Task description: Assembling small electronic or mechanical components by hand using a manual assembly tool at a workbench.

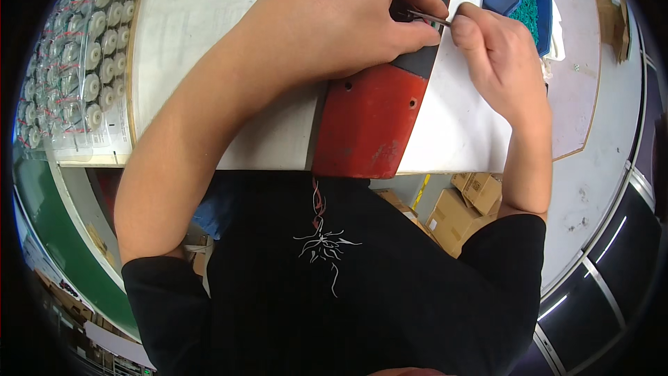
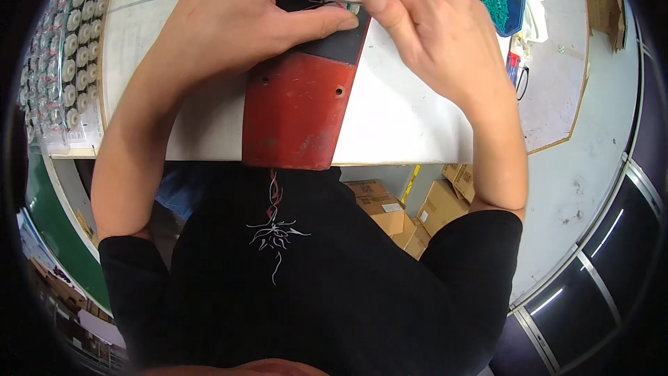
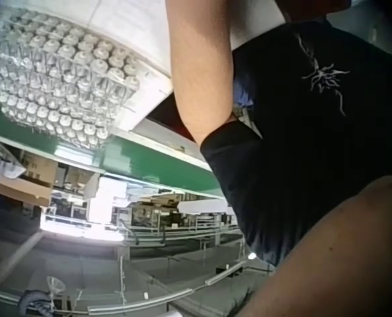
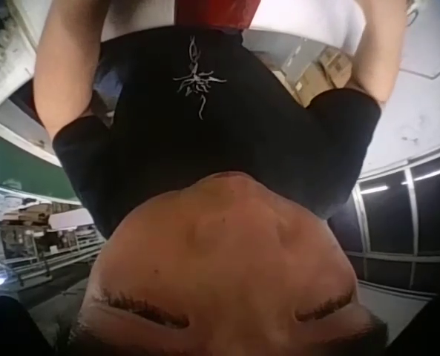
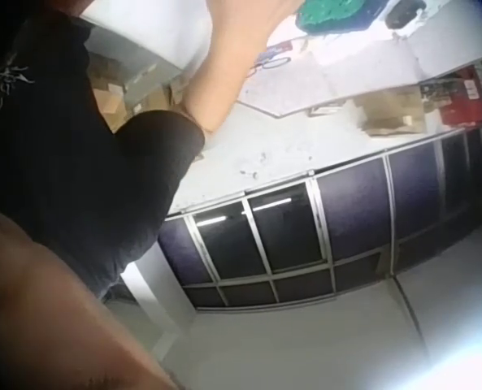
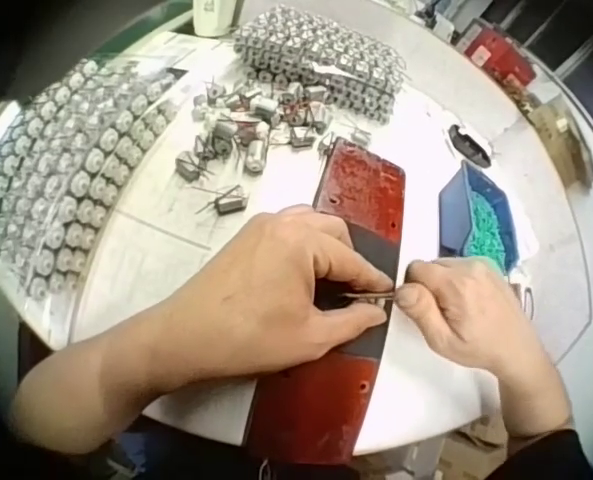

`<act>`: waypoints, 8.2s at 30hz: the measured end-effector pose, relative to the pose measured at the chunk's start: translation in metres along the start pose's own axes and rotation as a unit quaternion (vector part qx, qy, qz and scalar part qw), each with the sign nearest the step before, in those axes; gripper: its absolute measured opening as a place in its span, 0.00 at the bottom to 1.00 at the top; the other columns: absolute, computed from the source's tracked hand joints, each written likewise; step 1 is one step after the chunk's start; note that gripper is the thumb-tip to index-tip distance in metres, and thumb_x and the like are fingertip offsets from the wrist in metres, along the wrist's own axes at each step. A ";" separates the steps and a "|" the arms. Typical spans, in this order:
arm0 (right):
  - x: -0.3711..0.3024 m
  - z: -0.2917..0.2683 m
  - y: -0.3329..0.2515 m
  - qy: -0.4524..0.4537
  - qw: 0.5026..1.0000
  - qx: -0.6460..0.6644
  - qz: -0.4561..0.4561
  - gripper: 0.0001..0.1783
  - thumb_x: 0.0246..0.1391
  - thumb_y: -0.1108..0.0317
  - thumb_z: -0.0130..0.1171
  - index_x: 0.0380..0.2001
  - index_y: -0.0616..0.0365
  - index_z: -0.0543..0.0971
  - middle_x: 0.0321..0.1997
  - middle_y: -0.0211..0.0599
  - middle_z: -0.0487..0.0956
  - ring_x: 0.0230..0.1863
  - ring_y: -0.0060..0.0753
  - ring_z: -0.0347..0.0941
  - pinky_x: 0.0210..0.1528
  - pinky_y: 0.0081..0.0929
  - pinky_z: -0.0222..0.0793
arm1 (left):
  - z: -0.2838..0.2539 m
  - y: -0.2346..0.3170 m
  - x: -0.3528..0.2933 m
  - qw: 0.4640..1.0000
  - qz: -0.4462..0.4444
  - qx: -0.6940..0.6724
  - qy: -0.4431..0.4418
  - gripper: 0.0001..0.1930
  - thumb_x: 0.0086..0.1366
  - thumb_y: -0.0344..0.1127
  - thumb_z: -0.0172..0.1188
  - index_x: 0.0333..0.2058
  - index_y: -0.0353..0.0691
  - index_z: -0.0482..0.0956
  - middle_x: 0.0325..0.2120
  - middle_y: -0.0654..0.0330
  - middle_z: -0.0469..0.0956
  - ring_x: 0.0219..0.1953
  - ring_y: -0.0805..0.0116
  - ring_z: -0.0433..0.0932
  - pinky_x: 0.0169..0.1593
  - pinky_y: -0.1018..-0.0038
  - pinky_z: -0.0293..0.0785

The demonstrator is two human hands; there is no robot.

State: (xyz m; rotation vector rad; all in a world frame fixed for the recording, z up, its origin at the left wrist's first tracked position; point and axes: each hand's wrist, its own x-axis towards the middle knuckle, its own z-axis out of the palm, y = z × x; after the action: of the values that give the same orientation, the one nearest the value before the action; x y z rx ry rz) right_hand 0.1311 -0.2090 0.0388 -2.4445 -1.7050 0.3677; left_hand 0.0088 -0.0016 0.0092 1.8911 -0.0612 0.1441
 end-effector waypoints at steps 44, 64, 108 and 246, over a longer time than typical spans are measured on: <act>0.004 -0.001 -0.012 -0.068 0.996 0.005 0.059 0.36 0.77 0.49 0.38 0.24 0.66 0.78 0.17 0.54 0.73 0.22 0.59 0.69 0.29 0.44 0.67 | 0.001 0.001 0.002 0.997 0.038 0.059 -0.016 0.10 0.59 0.33 0.68 0.37 0.35 0.90 0.23 0.52 0.78 0.32 0.57 0.78 0.37 0.63 0.74; 0.001 -0.013 -0.002 -0.032 0.998 0.011 0.057 0.25 0.71 0.54 0.50 0.29 0.64 0.80 0.21 0.49 0.74 0.21 0.48 0.70 0.27 0.39 0.68 | -0.011 0.001 -0.005 0.992 0.118 0.033 0.013 0.12 0.61 0.37 0.69 0.40 0.36 0.89 0.28 0.51 0.82 0.36 0.57 0.79 0.44 0.64 0.74; -0.017 -0.016 0.059 0.365 0.868 0.190 0.278 0.08 0.60 0.70 0.70 0.40 0.62 0.88 0.29 0.23 0.78 0.25 0.15 0.63 0.27 0.15 0.56 | -0.012 0.005 -0.011 0.981 0.095 0.171 -0.006 0.14 0.55 0.31 0.74 0.41 0.38 0.85 0.33 0.57 0.82 0.40 0.58 0.80 0.46 0.66 0.77; 0.002 0.007 -0.022 -0.021 0.997 -0.048 0.056 0.28 0.76 0.57 0.42 0.25 0.65 0.76 0.23 0.58 0.76 0.27 0.64 0.73 0.33 0.50 0.69 | -0.002 -0.002 -0.015 0.974 0.166 0.124 0.086 0.12 0.54 0.33 0.71 0.34 0.31 0.87 0.31 0.48 0.83 0.34 0.53 0.83 0.41 0.67 0.79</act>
State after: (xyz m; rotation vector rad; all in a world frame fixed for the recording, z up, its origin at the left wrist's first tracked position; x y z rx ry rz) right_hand 0.1104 -0.1994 0.0377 -2.6268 -1.6430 0.3608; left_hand -0.0055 0.0002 0.0059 2.0975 -0.2528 0.5658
